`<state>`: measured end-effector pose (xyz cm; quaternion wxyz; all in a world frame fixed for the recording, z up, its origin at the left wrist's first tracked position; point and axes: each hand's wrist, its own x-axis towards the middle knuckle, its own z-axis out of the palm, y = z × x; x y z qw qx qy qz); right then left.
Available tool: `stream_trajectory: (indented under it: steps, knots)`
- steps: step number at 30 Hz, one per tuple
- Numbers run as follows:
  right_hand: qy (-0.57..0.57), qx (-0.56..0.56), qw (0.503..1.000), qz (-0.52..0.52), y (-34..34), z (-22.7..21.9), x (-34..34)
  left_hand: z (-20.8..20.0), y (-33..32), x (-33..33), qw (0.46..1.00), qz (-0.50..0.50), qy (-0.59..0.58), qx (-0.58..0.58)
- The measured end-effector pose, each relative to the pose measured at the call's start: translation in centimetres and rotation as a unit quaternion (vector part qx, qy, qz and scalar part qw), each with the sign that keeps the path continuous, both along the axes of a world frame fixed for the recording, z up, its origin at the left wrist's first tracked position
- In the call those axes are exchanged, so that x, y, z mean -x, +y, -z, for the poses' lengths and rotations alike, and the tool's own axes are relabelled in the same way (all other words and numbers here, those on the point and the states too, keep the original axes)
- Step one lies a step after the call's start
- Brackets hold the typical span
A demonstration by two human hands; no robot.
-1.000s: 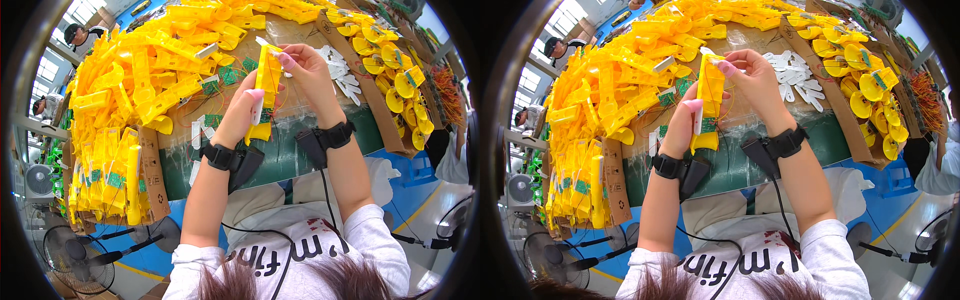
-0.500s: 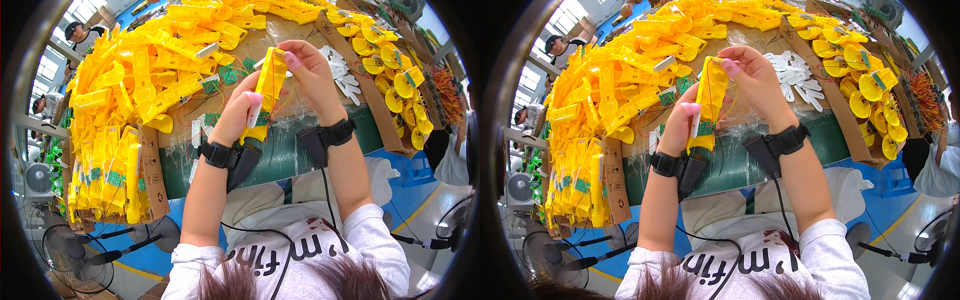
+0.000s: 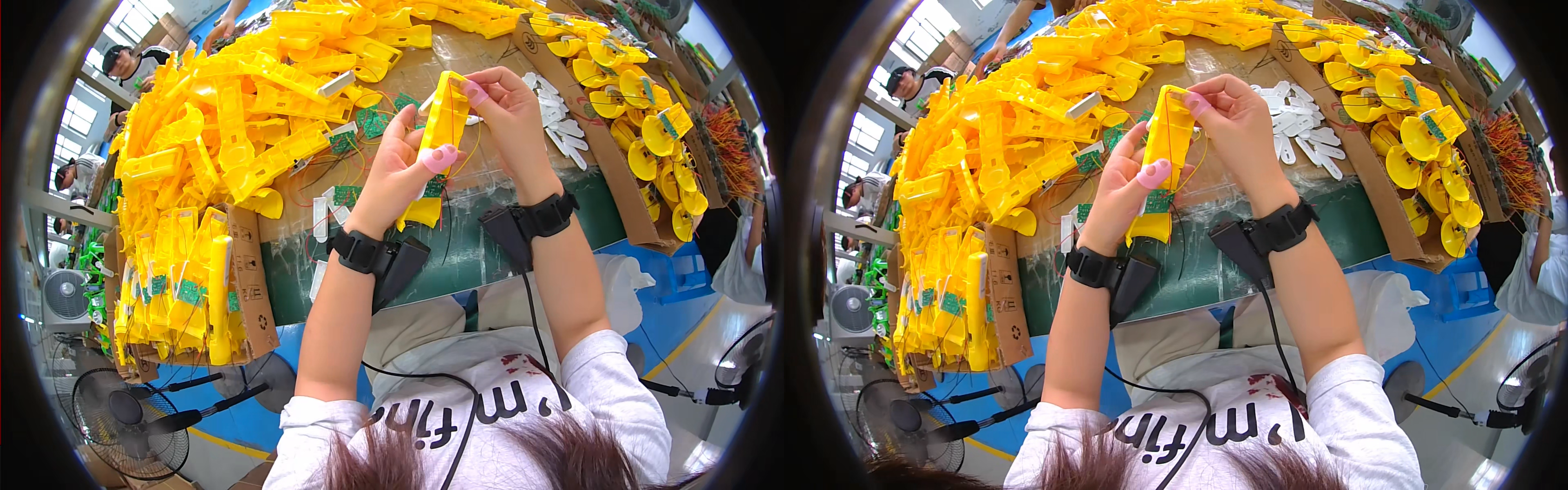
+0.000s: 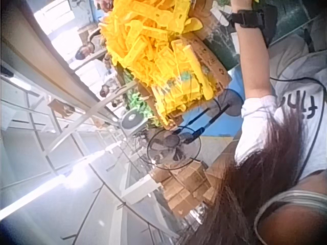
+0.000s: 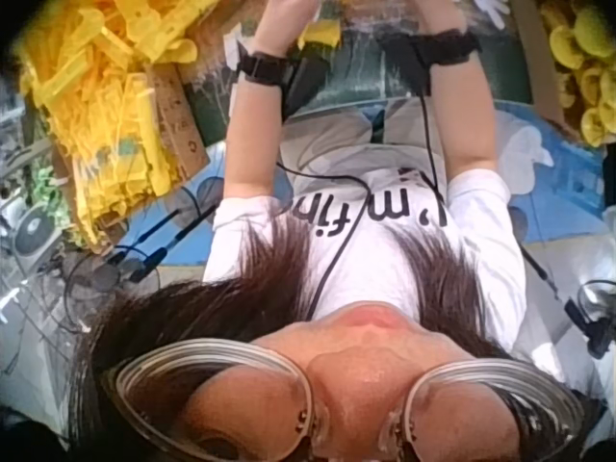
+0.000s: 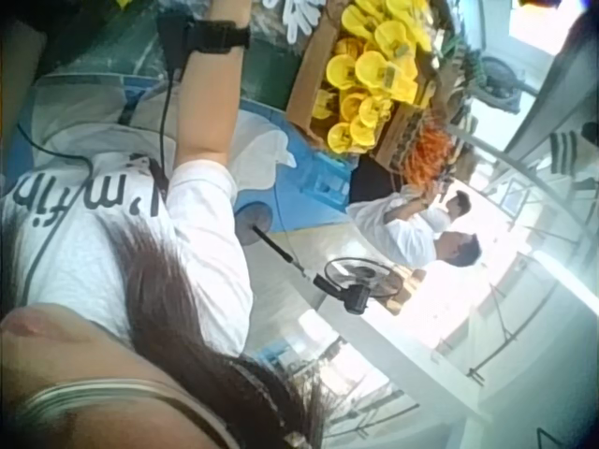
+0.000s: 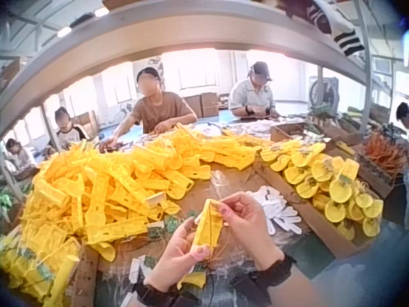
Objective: Manually assemble circuit boards and white plastic parts into yellow plastic housings.
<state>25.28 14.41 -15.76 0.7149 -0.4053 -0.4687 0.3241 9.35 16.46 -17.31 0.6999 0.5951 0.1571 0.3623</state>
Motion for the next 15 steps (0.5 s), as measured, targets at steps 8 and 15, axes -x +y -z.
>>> stream_trajectory:
  steps: [8, 15]
  knots:
    - [-0.008, 0.038, 0.998, 0.040, 0.02, 0.37, -0.53, 0.00, 0.00, -0.37, 0.998, 0.007, 0.056, 0.023]
    - [-0.003, 0.007, 1.000, 0.002, 0.37, 0.23, -0.20, -0.52, -0.12, 0.19, 0.999, -0.003, 0.030, -0.015]
